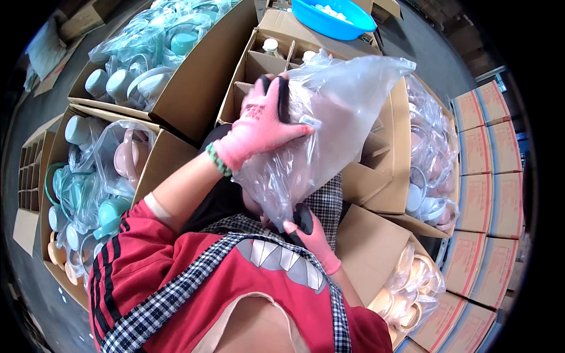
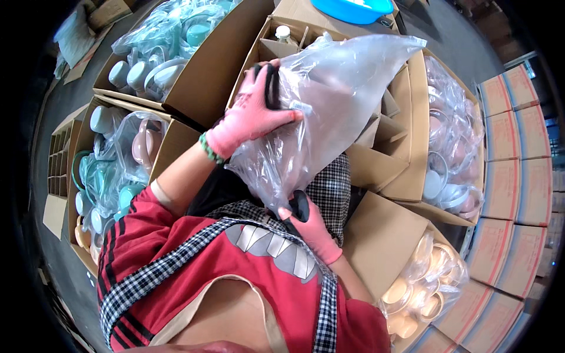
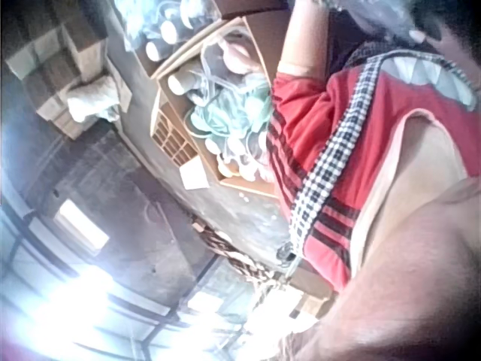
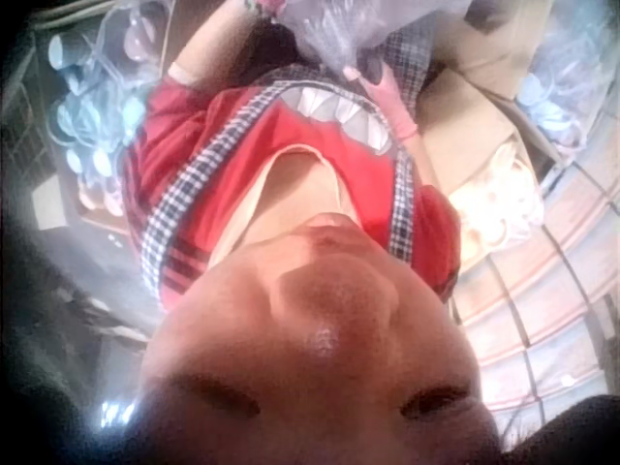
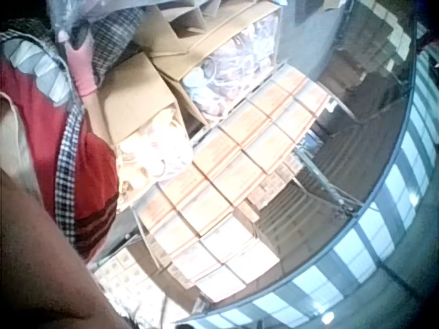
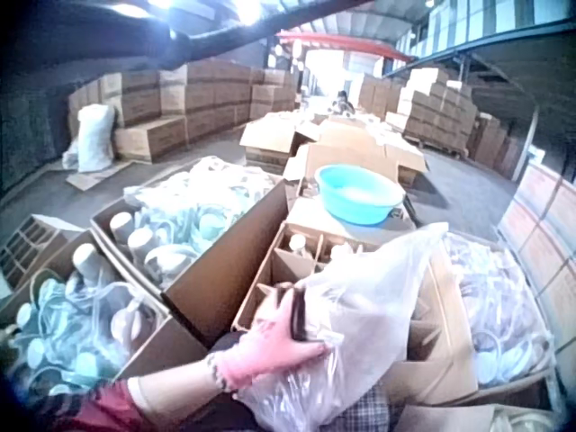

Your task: The person assembles electric kettles by inserting stainless steel inner pots into plastic outer shells. They handle multiple kettles of different colors, including gray and pink, and place the assembled units into cardboard boxes.

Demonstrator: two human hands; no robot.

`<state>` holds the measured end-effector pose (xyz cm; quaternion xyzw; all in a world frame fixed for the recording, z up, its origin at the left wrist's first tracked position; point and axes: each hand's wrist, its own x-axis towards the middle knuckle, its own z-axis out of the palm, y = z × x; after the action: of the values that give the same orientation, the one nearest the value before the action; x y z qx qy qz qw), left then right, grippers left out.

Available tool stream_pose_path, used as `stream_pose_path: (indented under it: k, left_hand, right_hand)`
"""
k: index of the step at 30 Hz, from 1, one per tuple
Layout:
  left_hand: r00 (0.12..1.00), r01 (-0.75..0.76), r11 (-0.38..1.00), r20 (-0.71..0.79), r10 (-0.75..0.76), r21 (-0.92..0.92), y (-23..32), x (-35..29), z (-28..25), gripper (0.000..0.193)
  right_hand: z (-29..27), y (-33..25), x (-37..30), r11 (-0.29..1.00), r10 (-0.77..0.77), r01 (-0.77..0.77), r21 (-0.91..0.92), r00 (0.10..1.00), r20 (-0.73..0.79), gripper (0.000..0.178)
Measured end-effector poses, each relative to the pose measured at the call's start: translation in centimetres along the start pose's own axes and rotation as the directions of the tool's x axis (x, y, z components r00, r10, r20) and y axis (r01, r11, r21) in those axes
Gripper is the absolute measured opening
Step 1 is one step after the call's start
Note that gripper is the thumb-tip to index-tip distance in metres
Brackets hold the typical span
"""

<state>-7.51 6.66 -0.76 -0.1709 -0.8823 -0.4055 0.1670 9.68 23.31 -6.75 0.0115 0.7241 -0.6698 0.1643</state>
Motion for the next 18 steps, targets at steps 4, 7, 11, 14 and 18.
stream_pose_path:
  k: [4, 7, 11, 14, 18]
  left_hand:
    - [0.978, 0.210, 0.943, 0.043, -0.206, -0.259, -2.5, 2.6, 0.3, 0.049]
    - [0.961, 0.256, 0.904, -0.009, -0.276, -0.343, -4.5, 0.7, 0.4, 0.044]
    - [0.909, 0.193, 0.907, 0.416, -0.023, -0.373, -0.3, -8.9, -1.4, 0.042]
    - [0.658, 0.349, 0.896, 0.753, -0.028, -0.273, 0.4, -13.1, 0.2, 0.042]
    - [0.700, 0.427, 0.815, 0.714, -0.023, -0.392, -0.4, -13.6, 1.2, 0.040]
  right_hand:
    - [-0.1, -0.5, 0.6, 0.996, -0.006, 0.009, -0.092, 0.999, 0.037, 0.036]
    - [-0.1, 0.4, 0.6, 0.999, 0.040, -0.040, 0.010, 0.999, -0.006, 0.040]
    - [-0.4, 2.6, 0.7, 0.982, 0.149, -0.133, -0.131, 0.982, 0.114, 0.059]
    - [0.1, 3.7, 1.2, 0.838, 0.010, 0.141, -0.527, 0.962, 0.273, 0.058]
    - [0.2, 1.3, 1.9, 0.811, 0.019, 0.103, -0.575, 0.979, 0.202, 0.049]
